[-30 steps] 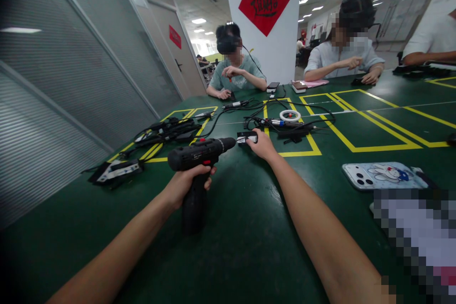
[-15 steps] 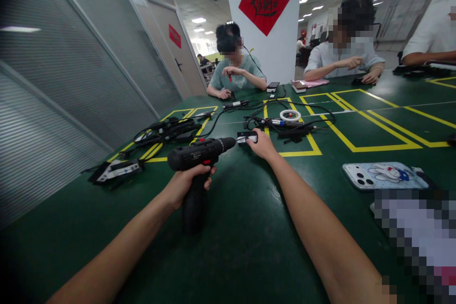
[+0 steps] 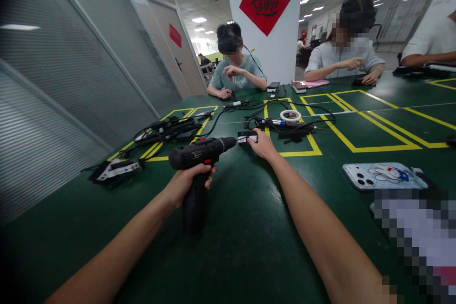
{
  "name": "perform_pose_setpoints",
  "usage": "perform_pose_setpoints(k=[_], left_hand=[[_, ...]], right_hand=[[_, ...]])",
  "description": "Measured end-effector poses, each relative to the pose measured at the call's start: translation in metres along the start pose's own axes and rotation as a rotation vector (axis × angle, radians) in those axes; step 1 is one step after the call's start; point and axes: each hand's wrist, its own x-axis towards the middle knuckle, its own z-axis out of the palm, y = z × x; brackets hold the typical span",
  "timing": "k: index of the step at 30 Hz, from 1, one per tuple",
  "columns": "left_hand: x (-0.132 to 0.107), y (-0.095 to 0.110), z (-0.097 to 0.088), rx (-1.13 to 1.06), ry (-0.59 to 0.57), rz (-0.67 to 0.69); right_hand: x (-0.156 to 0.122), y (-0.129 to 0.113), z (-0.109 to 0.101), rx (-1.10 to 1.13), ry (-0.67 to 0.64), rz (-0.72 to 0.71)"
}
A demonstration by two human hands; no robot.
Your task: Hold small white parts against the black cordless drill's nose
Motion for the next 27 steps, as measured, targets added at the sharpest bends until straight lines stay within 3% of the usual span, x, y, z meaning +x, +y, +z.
perform_pose_setpoints(k=[27], left_hand=[[-0.0008, 0.0014, 0.0045, 0.007, 0.036, 0.042]], right_hand=[[0.0007, 0.0013, 0.001, 0.007, 0.014, -0.002]])
